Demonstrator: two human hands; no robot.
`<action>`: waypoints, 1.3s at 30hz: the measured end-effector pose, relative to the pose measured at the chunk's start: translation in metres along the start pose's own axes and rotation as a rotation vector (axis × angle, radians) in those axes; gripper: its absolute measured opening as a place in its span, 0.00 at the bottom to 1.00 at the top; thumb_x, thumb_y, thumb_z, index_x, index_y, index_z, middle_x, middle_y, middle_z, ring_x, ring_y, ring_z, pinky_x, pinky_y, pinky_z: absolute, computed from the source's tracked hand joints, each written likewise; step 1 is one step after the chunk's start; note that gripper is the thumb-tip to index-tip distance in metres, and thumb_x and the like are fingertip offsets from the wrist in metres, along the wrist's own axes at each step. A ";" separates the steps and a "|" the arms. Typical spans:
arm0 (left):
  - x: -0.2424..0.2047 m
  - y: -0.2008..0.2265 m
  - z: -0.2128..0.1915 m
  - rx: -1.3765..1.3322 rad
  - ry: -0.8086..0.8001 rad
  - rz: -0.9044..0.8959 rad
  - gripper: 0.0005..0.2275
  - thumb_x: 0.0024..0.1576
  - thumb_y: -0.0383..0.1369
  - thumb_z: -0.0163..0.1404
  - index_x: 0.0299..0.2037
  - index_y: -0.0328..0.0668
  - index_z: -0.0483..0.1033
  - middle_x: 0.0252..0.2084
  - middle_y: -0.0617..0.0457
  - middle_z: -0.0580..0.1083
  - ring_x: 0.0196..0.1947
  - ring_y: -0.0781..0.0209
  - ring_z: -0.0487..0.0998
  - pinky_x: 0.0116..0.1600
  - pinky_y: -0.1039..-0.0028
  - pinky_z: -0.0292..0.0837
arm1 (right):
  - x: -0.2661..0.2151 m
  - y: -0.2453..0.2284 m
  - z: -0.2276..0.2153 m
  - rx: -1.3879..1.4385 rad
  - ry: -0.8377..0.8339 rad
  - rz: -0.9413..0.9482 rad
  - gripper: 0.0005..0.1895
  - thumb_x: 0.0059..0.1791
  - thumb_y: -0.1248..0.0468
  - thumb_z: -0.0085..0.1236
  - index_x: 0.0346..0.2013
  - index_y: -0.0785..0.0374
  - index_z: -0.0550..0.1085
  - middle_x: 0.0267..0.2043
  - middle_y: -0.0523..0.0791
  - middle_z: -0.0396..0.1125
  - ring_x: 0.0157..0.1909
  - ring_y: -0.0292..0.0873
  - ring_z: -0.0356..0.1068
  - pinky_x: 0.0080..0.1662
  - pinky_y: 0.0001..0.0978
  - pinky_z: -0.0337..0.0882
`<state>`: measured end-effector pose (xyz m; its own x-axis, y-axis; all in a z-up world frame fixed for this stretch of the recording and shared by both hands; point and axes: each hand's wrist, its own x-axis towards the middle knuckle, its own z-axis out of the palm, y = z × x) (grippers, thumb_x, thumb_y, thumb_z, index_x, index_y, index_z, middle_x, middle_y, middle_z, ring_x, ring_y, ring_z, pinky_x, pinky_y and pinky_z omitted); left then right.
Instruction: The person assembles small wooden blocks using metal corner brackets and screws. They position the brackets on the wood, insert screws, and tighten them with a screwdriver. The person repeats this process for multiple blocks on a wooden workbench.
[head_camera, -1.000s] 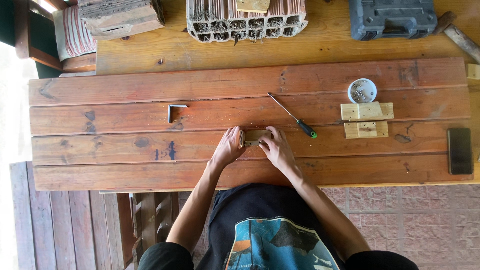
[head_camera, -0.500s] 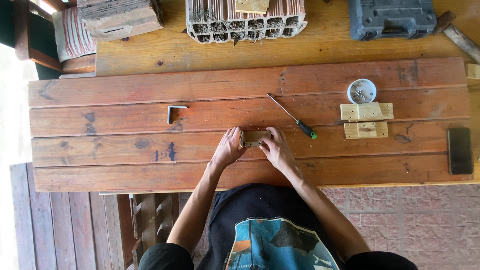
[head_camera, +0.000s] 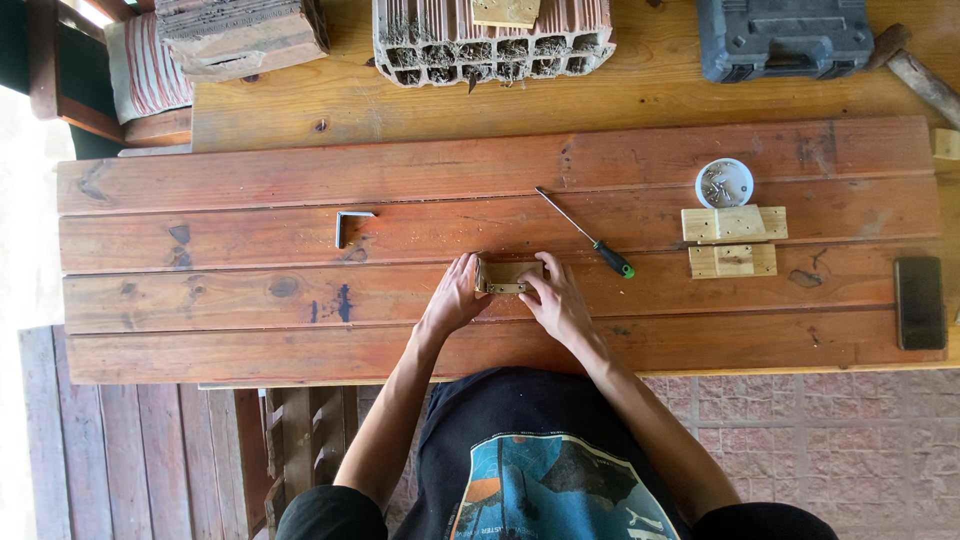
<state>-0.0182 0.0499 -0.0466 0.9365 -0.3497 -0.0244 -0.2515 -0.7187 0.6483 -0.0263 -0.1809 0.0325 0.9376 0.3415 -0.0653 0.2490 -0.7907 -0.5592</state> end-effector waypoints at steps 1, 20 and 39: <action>0.000 0.002 -0.002 -0.009 0.005 0.003 0.40 0.45 0.38 0.63 0.64 0.17 0.59 0.62 0.24 0.65 0.65 0.29 0.66 0.71 0.51 0.58 | 0.000 0.000 -0.001 -0.004 -0.010 0.003 0.12 0.48 0.62 0.64 0.46 0.53 0.76 0.64 0.53 0.55 0.59 0.62 0.65 0.54 0.52 0.76; -0.019 0.041 -0.085 -0.543 -0.001 -0.208 0.30 0.46 0.30 0.65 0.61 0.50 0.67 0.47 0.37 0.77 0.46 0.28 0.78 0.50 0.48 0.73 | 0.003 -0.009 -0.008 -0.015 0.017 -0.094 0.11 0.49 0.59 0.62 0.44 0.55 0.73 0.59 0.51 0.60 0.60 0.62 0.65 0.52 0.52 0.76; -0.053 -0.005 -0.073 -0.359 0.203 -0.359 0.25 0.52 0.33 0.61 0.60 0.39 0.72 0.50 0.32 0.70 0.36 0.27 0.80 0.42 0.48 0.79 | 0.008 -0.013 0.003 0.041 0.006 -0.181 0.15 0.50 0.58 0.62 0.50 0.55 0.72 0.52 0.48 0.65 0.59 0.52 0.67 0.55 0.46 0.72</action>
